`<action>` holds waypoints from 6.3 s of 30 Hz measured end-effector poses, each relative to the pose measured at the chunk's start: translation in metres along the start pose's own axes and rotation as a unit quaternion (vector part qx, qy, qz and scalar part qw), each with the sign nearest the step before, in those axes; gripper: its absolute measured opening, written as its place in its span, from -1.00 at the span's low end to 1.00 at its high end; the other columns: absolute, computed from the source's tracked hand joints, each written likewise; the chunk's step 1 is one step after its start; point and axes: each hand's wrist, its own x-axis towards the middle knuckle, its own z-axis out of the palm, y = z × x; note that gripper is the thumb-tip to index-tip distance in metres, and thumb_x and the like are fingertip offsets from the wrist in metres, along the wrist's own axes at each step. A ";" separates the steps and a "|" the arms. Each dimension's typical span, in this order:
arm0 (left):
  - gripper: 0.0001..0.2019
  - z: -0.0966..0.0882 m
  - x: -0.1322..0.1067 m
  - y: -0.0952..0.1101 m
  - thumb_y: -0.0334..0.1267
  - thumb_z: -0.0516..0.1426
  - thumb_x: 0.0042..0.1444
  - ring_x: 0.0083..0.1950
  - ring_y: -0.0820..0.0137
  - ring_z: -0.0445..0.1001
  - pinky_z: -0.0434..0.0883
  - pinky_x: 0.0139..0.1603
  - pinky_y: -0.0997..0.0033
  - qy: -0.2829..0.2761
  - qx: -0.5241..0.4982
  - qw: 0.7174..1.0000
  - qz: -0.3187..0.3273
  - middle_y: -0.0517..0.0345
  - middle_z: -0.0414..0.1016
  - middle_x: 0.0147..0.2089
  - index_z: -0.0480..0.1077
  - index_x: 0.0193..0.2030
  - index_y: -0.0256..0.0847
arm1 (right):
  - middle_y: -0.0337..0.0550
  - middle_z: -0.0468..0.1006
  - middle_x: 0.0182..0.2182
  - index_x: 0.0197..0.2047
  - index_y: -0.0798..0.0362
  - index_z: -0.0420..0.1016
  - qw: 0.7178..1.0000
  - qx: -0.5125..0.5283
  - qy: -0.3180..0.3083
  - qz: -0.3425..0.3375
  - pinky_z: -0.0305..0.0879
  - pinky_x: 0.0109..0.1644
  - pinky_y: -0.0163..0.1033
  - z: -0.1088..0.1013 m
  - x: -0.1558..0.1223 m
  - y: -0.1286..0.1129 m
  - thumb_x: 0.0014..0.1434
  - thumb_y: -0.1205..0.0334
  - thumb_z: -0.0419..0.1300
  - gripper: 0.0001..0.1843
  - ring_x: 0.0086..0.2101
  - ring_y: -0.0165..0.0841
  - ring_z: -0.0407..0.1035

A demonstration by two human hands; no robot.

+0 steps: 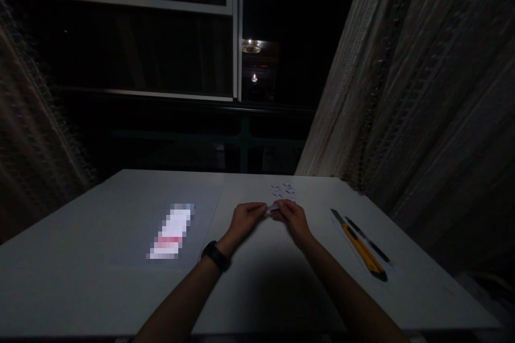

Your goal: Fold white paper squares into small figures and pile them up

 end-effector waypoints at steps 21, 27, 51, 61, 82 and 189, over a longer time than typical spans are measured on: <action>-0.70 -0.002 0.002 0.001 -0.29 0.25 -0.18 -0.36 0.34 0.47 0.42 -0.44 0.43 0.098 -0.179 0.974 -0.097 -0.11 0.51 -0.28 0.44 -0.25 -0.38 | -0.13 0.54 -0.39 -0.34 0.06 0.43 0.993 -0.088 -0.065 -0.038 0.35 -0.26 -0.16 -0.003 -0.003 0.004 -0.15 0.14 0.28 -0.73 -0.37 -0.25 0.44; -0.62 0.001 -0.002 0.005 -0.16 0.23 -0.17 -0.31 0.32 0.47 0.38 -0.30 0.41 -0.012 -0.075 0.996 -0.037 -0.09 0.52 -0.28 0.46 -0.22 -0.39 | -0.08 0.53 -0.19 -0.20 0.05 0.49 0.990 -0.108 -0.065 -0.061 0.29 -0.08 -0.05 -0.002 -0.002 0.004 -0.12 0.09 0.25 -0.62 -0.17 -0.16 0.40; -0.58 0.000 0.000 0.006 0.06 0.09 -0.08 -0.59 0.46 0.30 0.22 -0.60 0.54 0.120 0.054 0.991 0.015 0.18 0.32 -0.66 0.34 -0.61 -0.34 | -0.33 0.25 -0.73 -0.76 0.07 0.20 0.984 -0.168 -0.049 -0.040 0.13 -0.47 -0.32 0.000 -0.007 -0.004 -0.15 0.02 0.26 -0.58 -0.61 -0.46 0.18; -0.59 -0.009 0.001 0.012 -0.02 0.21 -0.16 -0.40 0.30 0.48 0.45 -0.36 0.31 0.084 -0.201 0.973 -0.073 -0.05 0.49 -0.42 0.38 -0.36 -0.41 | -0.19 0.49 -0.38 -0.48 0.05 0.35 0.991 -0.105 -0.063 -0.058 0.29 -0.24 -0.20 -0.010 0.001 -0.003 -0.34 0.24 0.37 -0.68 -0.29 -0.23 0.38; -0.56 -0.005 -0.004 0.009 -0.30 0.31 -0.27 -0.24 0.19 0.49 0.48 -0.27 0.23 0.023 -0.205 0.973 -0.105 -0.17 0.49 -0.23 0.39 -0.18 -0.42 | -0.11 0.51 -0.31 -0.24 0.03 0.38 0.993 -0.091 -0.006 -0.079 0.36 -0.31 -0.19 -0.009 0.002 -0.007 -0.19 0.16 0.29 -0.63 -0.32 -0.23 0.43; -0.59 -0.001 -0.006 0.001 -0.08 0.28 -0.28 -0.45 0.38 0.42 0.38 -0.43 0.39 0.109 -0.246 0.957 -0.105 0.02 0.44 -0.45 0.44 -0.36 -0.42 | -0.17 0.45 -0.70 -0.63 0.14 0.37 0.971 -0.197 -0.122 0.055 0.25 -0.50 -0.28 0.020 -0.021 0.010 -0.11 -0.11 0.18 -0.57 -0.66 -0.40 0.33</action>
